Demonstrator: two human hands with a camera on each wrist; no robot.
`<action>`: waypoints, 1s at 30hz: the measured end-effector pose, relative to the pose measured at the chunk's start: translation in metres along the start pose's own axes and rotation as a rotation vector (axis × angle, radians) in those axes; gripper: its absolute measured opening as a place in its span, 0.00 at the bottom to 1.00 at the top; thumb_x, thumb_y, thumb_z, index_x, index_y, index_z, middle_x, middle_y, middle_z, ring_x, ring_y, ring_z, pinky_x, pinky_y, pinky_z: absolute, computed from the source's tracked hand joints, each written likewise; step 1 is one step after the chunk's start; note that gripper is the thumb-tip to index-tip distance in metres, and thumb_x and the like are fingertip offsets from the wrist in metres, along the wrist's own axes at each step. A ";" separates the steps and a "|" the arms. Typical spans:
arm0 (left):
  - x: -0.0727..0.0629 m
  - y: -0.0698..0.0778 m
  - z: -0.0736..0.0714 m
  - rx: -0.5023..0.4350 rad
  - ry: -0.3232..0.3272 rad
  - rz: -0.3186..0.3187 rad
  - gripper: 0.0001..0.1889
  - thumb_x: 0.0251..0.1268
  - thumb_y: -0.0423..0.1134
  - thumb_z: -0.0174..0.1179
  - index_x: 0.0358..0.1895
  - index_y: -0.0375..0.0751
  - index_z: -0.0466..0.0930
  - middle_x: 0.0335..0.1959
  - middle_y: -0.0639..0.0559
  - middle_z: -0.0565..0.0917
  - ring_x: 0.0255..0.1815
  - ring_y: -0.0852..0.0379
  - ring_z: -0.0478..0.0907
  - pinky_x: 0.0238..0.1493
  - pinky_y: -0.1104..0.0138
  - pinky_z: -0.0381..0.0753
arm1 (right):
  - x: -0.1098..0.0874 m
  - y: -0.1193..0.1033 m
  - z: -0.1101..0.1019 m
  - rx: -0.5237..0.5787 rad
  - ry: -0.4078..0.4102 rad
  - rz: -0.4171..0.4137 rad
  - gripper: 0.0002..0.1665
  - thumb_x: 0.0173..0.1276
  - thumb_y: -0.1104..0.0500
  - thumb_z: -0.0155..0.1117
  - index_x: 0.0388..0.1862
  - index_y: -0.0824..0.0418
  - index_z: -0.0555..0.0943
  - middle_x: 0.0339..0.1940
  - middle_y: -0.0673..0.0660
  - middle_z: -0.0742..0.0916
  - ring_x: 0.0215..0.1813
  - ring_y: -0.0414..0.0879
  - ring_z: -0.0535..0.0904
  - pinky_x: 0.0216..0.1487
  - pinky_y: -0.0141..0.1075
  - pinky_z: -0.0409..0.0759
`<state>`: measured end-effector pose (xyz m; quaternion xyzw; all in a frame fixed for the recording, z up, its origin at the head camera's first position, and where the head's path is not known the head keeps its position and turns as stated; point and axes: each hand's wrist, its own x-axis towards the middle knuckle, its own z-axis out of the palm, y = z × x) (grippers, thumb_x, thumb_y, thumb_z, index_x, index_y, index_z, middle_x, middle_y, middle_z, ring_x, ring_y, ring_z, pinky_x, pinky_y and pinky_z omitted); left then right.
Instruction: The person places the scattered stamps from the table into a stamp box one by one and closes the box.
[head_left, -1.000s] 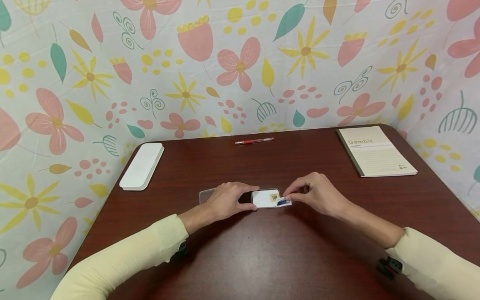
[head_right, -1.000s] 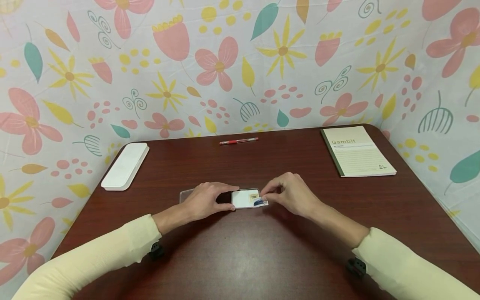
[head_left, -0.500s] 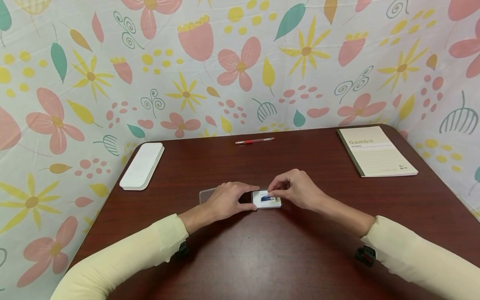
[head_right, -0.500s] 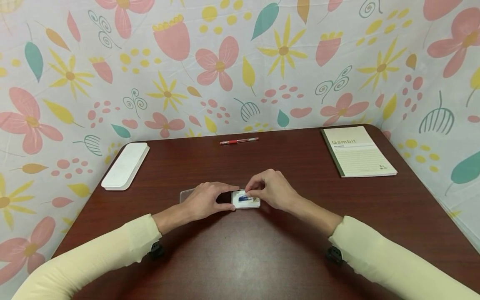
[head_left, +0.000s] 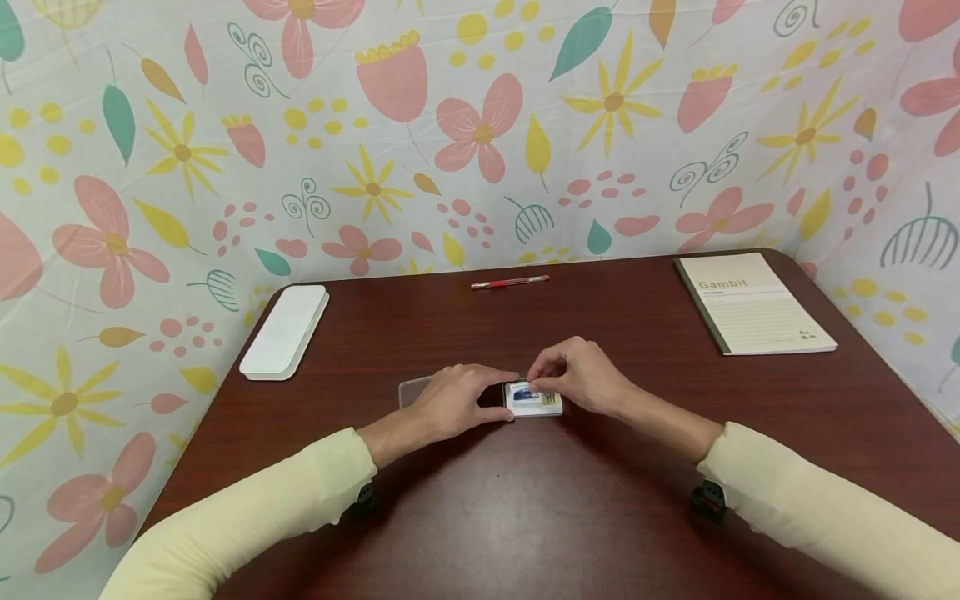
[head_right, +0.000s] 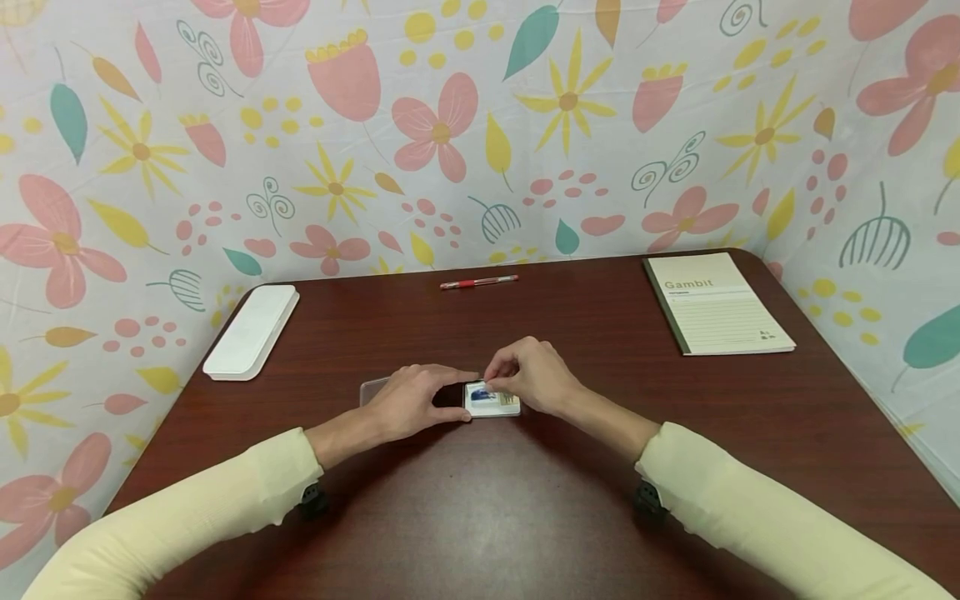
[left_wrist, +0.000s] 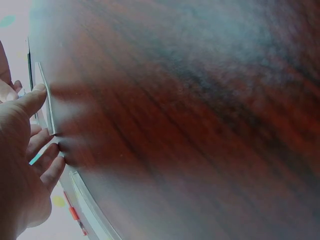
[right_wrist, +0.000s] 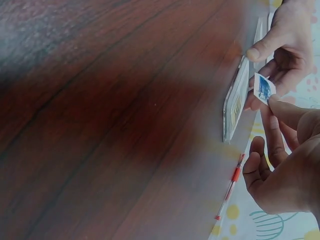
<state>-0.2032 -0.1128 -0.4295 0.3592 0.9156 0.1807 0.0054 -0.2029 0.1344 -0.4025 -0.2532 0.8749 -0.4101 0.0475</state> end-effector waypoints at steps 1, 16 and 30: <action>0.000 0.000 0.000 -0.001 0.000 0.000 0.30 0.67 0.55 0.75 0.69 0.50 0.84 0.60 0.55 0.88 0.55 0.60 0.85 0.47 0.63 0.84 | 0.001 0.000 0.001 -0.003 0.000 0.005 0.04 0.65 0.65 0.80 0.34 0.57 0.92 0.29 0.46 0.91 0.30 0.42 0.79 0.32 0.34 0.74; -0.001 0.002 -0.001 0.003 -0.009 -0.014 0.30 0.67 0.55 0.75 0.69 0.51 0.84 0.60 0.56 0.88 0.54 0.61 0.85 0.48 0.62 0.83 | 0.004 0.000 0.014 -0.033 0.005 0.069 0.03 0.66 0.65 0.79 0.34 0.59 0.92 0.27 0.46 0.89 0.31 0.42 0.80 0.34 0.38 0.76; -0.001 0.003 -0.002 0.008 -0.014 -0.013 0.31 0.67 0.55 0.75 0.70 0.50 0.83 0.61 0.55 0.88 0.58 0.59 0.85 0.51 0.61 0.84 | 0.002 0.000 0.019 -0.141 0.046 0.068 0.04 0.65 0.65 0.80 0.33 0.58 0.91 0.31 0.48 0.88 0.32 0.43 0.79 0.35 0.39 0.77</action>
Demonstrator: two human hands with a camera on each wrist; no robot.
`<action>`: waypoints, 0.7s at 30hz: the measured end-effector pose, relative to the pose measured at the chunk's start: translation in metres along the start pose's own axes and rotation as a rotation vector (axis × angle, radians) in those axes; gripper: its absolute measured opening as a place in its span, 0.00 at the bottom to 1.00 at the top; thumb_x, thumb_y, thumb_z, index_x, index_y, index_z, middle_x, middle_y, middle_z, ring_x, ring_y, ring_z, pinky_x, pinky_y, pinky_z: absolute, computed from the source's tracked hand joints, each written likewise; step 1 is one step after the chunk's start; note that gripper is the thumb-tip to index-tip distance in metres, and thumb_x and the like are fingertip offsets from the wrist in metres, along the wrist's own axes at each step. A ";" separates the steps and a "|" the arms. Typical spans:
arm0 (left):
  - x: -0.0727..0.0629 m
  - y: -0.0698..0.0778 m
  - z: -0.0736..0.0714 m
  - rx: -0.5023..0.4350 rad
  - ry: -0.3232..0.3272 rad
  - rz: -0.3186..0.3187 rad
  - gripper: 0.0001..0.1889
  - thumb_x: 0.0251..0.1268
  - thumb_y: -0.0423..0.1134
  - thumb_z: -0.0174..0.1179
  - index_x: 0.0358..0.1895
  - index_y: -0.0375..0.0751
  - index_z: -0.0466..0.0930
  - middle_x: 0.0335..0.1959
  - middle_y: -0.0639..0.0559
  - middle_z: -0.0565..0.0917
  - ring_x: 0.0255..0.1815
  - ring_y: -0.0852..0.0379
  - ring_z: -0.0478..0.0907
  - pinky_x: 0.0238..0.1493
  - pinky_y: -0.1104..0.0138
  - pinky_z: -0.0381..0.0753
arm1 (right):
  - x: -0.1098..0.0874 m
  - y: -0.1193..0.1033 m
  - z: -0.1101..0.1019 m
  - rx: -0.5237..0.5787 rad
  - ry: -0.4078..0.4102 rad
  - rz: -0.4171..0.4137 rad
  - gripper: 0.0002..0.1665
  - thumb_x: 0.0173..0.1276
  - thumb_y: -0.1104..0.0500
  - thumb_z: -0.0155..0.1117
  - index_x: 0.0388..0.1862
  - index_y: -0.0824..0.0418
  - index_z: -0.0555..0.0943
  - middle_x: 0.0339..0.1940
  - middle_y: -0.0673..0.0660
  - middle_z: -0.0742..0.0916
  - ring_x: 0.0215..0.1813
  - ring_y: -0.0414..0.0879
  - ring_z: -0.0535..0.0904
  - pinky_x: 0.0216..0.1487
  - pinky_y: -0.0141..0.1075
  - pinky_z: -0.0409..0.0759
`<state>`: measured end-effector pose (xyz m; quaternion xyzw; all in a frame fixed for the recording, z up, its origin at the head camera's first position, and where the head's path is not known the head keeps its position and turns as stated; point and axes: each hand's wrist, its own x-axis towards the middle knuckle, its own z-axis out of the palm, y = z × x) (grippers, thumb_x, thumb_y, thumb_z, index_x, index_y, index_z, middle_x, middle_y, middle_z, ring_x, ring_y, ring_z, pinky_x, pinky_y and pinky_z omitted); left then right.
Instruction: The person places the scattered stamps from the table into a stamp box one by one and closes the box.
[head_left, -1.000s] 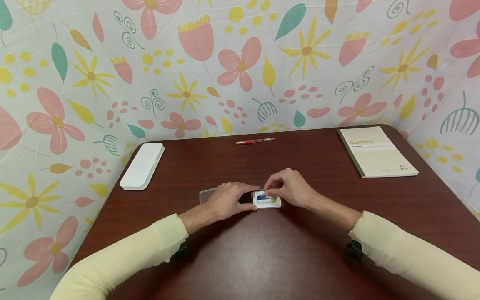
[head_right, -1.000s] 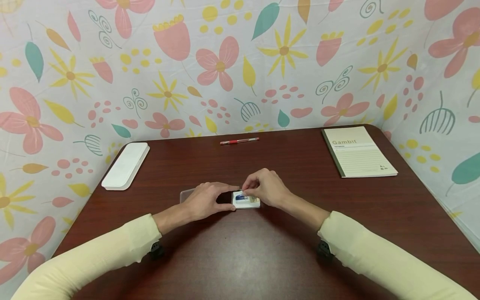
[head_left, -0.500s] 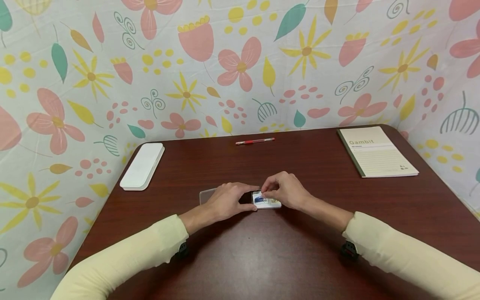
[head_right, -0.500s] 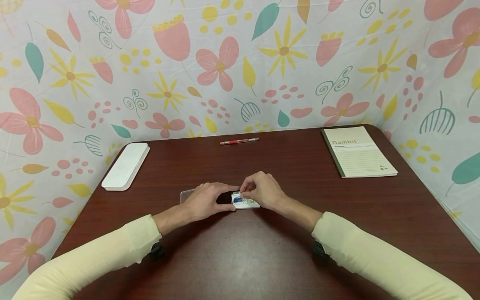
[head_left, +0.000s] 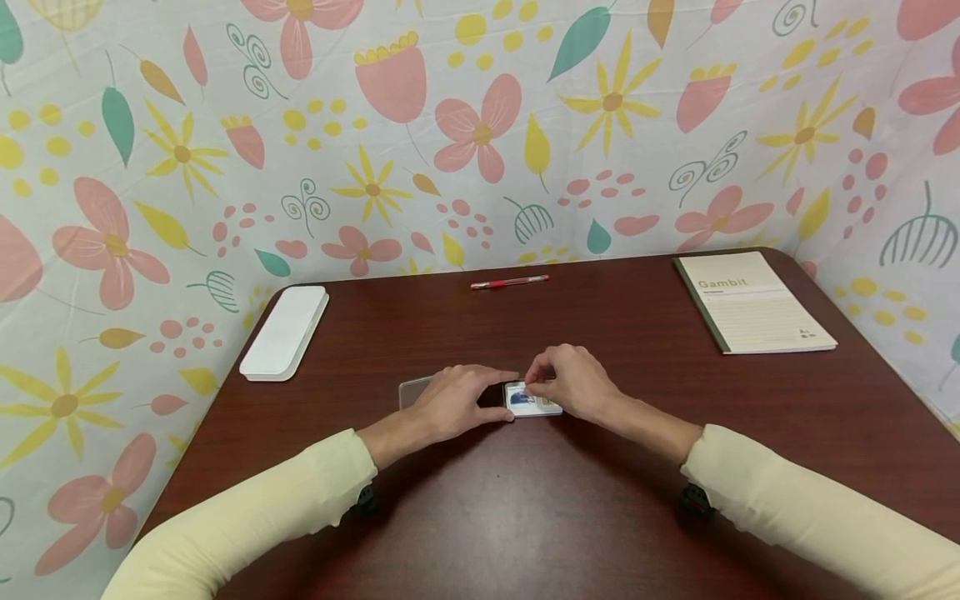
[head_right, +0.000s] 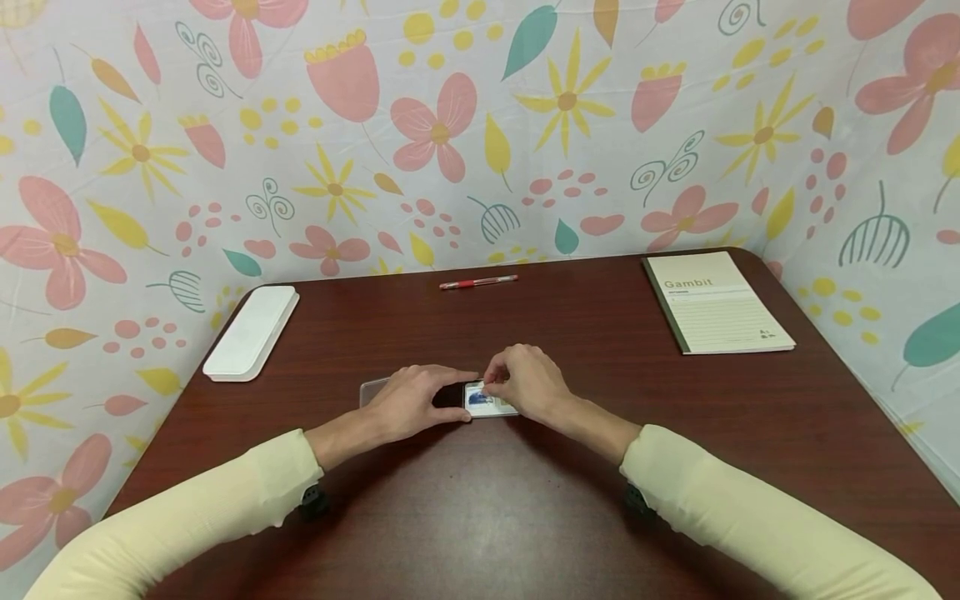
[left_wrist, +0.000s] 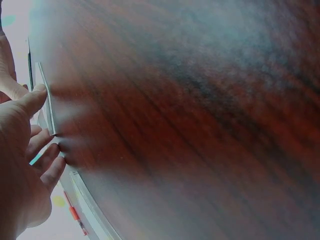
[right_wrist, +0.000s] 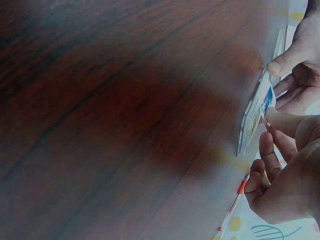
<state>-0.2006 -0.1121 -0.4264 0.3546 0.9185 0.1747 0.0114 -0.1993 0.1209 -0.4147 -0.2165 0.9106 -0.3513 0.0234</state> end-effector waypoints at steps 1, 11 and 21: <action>0.000 0.000 0.000 0.000 0.000 0.002 0.31 0.67 0.55 0.75 0.70 0.50 0.83 0.61 0.55 0.87 0.58 0.59 0.85 0.52 0.61 0.84 | 0.000 0.000 0.000 -0.007 0.001 -0.001 0.04 0.65 0.65 0.80 0.32 0.58 0.91 0.31 0.48 0.88 0.32 0.43 0.79 0.35 0.39 0.77; 0.000 0.000 0.000 0.004 -0.001 0.000 0.31 0.67 0.56 0.74 0.70 0.50 0.83 0.62 0.55 0.87 0.59 0.58 0.84 0.53 0.60 0.84 | 0.001 0.001 0.002 -0.072 0.019 0.003 0.04 0.63 0.64 0.81 0.32 0.56 0.92 0.34 0.49 0.89 0.33 0.43 0.79 0.35 0.39 0.77; 0.000 0.000 0.000 0.009 0.003 0.001 0.31 0.66 0.56 0.75 0.70 0.51 0.83 0.62 0.55 0.87 0.60 0.58 0.84 0.54 0.60 0.84 | 0.001 0.002 0.004 -0.111 0.025 -0.010 0.04 0.63 0.63 0.81 0.33 0.56 0.93 0.37 0.51 0.90 0.34 0.43 0.79 0.35 0.39 0.77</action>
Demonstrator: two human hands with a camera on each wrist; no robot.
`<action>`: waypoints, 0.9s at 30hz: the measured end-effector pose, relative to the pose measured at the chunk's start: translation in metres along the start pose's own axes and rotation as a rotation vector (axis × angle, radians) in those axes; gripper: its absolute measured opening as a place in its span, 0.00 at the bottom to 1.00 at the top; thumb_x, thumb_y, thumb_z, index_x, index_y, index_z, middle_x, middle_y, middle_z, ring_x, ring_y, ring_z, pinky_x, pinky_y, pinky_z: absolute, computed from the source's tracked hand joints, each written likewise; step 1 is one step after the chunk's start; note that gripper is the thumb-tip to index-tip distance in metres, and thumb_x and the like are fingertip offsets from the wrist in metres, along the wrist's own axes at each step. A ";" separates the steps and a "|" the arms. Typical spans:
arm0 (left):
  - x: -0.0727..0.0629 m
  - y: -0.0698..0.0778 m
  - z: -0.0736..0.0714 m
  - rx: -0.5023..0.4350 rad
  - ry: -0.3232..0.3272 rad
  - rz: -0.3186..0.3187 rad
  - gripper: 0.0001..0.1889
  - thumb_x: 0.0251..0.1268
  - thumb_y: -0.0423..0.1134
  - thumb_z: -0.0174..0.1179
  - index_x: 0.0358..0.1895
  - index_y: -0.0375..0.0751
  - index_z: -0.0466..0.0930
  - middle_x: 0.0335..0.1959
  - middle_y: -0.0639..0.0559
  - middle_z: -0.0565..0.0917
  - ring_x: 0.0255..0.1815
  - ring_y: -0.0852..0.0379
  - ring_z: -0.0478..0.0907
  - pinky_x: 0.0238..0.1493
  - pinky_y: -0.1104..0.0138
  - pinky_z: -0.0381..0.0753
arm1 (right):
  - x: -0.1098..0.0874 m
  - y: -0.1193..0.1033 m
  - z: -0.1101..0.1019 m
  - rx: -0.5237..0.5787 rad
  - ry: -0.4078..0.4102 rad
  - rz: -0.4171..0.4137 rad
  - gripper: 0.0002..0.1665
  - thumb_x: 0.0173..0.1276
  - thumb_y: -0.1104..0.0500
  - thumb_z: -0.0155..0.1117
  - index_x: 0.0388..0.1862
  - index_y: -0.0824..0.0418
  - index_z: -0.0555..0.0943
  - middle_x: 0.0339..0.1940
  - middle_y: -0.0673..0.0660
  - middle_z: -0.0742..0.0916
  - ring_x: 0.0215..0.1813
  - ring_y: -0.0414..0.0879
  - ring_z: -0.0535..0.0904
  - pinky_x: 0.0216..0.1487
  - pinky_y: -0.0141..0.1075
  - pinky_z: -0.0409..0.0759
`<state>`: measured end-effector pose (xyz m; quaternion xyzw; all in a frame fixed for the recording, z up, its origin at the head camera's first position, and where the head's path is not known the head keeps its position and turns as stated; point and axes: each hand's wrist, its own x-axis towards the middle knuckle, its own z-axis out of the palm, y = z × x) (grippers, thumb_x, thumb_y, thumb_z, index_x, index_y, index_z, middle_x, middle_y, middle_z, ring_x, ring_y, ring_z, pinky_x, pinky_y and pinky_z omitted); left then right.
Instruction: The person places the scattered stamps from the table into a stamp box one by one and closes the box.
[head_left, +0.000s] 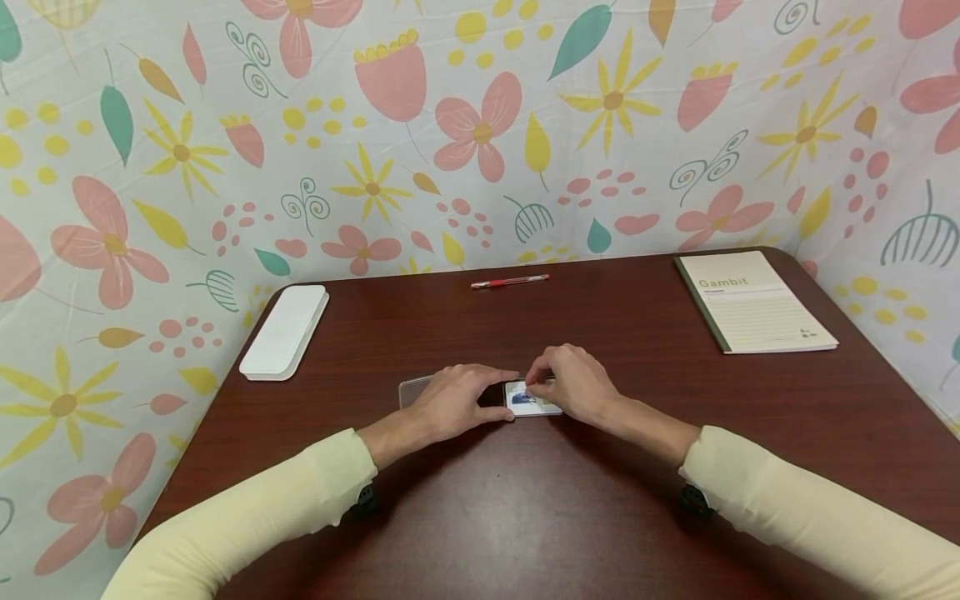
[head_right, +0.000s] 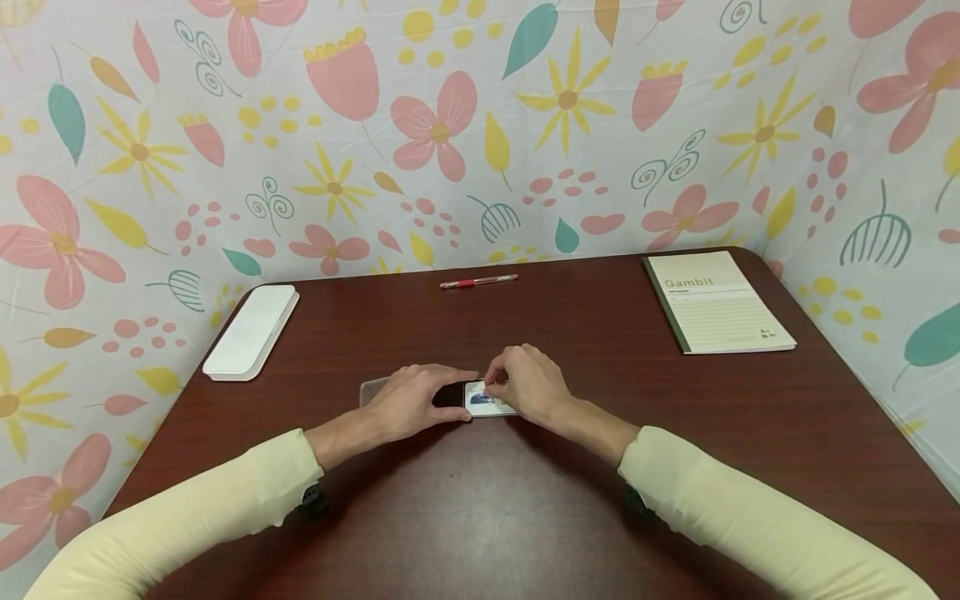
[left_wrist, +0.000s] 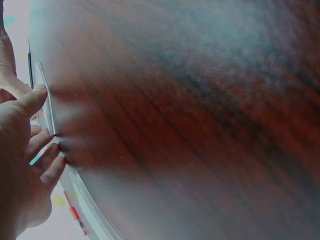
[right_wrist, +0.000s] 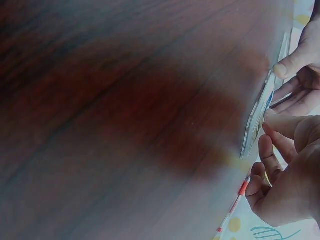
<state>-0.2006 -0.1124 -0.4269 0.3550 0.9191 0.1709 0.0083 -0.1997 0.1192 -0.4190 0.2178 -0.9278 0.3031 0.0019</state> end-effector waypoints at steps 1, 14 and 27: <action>0.000 0.000 0.000 -0.001 -0.001 -0.001 0.31 0.66 0.56 0.75 0.70 0.51 0.83 0.62 0.55 0.87 0.60 0.58 0.84 0.54 0.60 0.84 | 0.000 0.000 0.000 -0.001 0.001 0.001 0.04 0.63 0.63 0.82 0.33 0.56 0.93 0.37 0.51 0.90 0.34 0.44 0.79 0.35 0.39 0.77; 0.000 0.001 0.000 -0.010 -0.003 0.005 0.31 0.67 0.55 0.75 0.70 0.50 0.83 0.62 0.55 0.87 0.58 0.59 0.85 0.51 0.61 0.84 | 0.001 0.001 -0.006 0.016 0.001 -0.001 0.03 0.65 0.62 0.81 0.36 0.56 0.93 0.38 0.50 0.91 0.38 0.45 0.83 0.39 0.42 0.80; 0.001 0.000 -0.002 0.001 -0.037 0.016 0.32 0.68 0.57 0.73 0.72 0.50 0.81 0.63 0.54 0.86 0.59 0.59 0.84 0.53 0.61 0.83 | -0.006 0.004 -0.023 0.015 0.051 0.010 0.08 0.64 0.61 0.82 0.41 0.59 0.93 0.39 0.52 0.91 0.41 0.49 0.85 0.43 0.47 0.81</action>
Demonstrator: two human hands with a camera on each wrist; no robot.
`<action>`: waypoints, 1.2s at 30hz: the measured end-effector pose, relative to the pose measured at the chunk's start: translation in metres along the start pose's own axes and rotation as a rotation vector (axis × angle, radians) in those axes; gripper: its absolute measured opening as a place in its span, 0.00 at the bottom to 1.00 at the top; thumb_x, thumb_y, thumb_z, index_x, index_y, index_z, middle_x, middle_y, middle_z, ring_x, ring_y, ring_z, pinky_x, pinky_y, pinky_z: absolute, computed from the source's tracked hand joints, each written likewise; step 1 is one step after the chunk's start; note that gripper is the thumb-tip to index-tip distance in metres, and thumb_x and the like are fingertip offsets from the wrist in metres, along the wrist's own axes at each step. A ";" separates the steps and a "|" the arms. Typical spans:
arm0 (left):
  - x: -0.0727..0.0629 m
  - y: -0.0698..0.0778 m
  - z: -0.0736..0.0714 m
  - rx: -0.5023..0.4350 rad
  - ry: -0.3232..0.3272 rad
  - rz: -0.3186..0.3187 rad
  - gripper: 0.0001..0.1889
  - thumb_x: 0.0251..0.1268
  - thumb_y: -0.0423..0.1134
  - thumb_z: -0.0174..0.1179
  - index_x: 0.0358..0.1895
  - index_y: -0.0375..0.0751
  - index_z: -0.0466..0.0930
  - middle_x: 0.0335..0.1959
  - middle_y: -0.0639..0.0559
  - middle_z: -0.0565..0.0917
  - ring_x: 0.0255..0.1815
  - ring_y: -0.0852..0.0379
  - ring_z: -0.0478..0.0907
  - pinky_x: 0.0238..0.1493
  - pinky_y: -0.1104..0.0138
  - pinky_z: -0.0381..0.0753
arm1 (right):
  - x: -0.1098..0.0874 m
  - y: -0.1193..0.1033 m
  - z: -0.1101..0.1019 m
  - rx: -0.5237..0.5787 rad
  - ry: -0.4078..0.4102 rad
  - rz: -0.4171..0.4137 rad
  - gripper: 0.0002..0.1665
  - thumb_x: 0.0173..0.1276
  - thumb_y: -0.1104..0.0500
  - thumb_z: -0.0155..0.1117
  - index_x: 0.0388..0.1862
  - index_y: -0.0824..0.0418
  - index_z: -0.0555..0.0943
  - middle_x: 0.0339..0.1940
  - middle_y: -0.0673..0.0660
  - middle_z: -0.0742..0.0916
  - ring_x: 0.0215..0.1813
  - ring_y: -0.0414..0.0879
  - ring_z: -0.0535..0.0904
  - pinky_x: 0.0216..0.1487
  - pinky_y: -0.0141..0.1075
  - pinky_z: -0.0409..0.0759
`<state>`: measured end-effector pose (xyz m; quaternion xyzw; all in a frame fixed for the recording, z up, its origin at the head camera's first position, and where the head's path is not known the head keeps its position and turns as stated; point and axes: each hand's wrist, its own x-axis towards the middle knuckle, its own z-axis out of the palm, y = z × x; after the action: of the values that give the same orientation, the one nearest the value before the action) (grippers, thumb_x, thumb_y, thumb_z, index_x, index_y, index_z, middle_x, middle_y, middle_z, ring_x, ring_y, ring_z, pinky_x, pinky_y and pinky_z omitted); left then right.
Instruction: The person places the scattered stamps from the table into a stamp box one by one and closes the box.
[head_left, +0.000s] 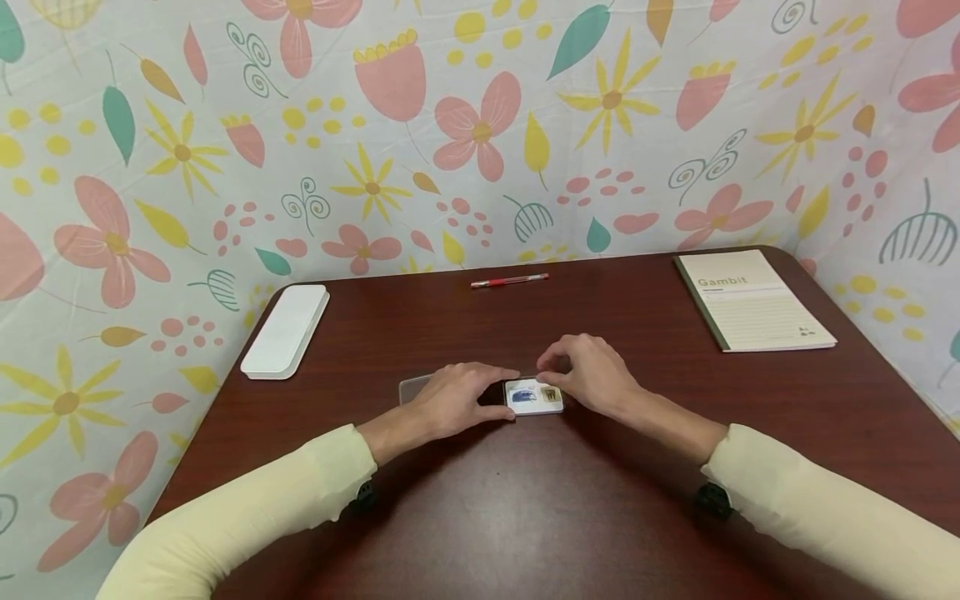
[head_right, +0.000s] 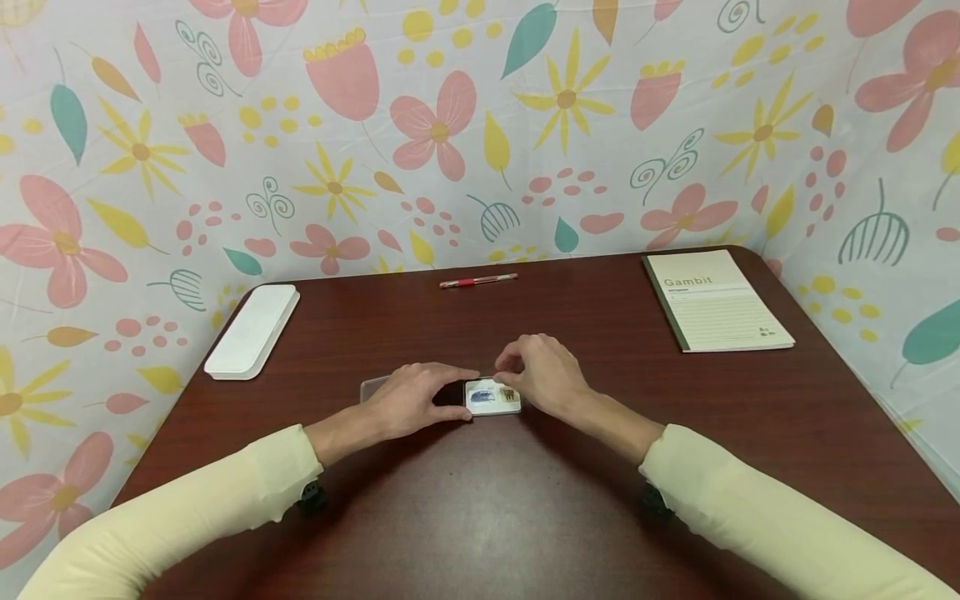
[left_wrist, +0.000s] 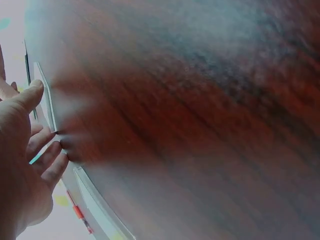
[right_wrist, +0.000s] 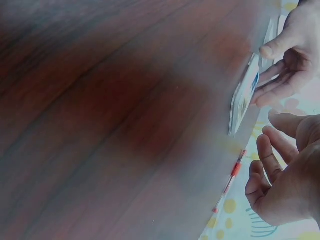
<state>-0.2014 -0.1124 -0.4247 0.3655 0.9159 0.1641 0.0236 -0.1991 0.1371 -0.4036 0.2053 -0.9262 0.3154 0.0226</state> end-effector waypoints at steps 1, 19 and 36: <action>0.000 0.000 0.000 0.001 -0.004 0.003 0.33 0.68 0.57 0.73 0.72 0.49 0.81 0.64 0.54 0.86 0.59 0.59 0.84 0.53 0.61 0.83 | -0.001 0.001 -0.001 0.002 0.001 0.003 0.09 0.64 0.61 0.82 0.43 0.60 0.93 0.40 0.52 0.91 0.42 0.49 0.85 0.44 0.47 0.81; -0.034 -0.030 -0.035 0.058 0.025 0.012 0.42 0.64 0.59 0.75 0.78 0.45 0.73 0.74 0.46 0.78 0.75 0.49 0.73 0.69 0.49 0.76 | -0.005 0.002 -0.021 0.062 -0.129 -0.058 0.27 0.70 0.59 0.78 0.65 0.65 0.85 0.61 0.61 0.89 0.66 0.58 0.83 0.66 0.58 0.78; -0.088 -0.072 -0.048 0.089 0.019 -0.081 0.49 0.65 0.55 0.75 0.83 0.36 0.62 0.81 0.40 0.67 0.76 0.43 0.72 0.64 0.45 0.79 | 0.016 -0.026 0.024 0.028 -0.329 -0.223 0.62 0.66 0.49 0.82 0.87 0.66 0.55 0.85 0.65 0.63 0.84 0.59 0.62 0.78 0.55 0.64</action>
<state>-0.1922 -0.2348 -0.4091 0.3275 0.9364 0.1256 0.0054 -0.2015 0.0986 -0.4049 0.3556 -0.8845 0.2858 -0.0973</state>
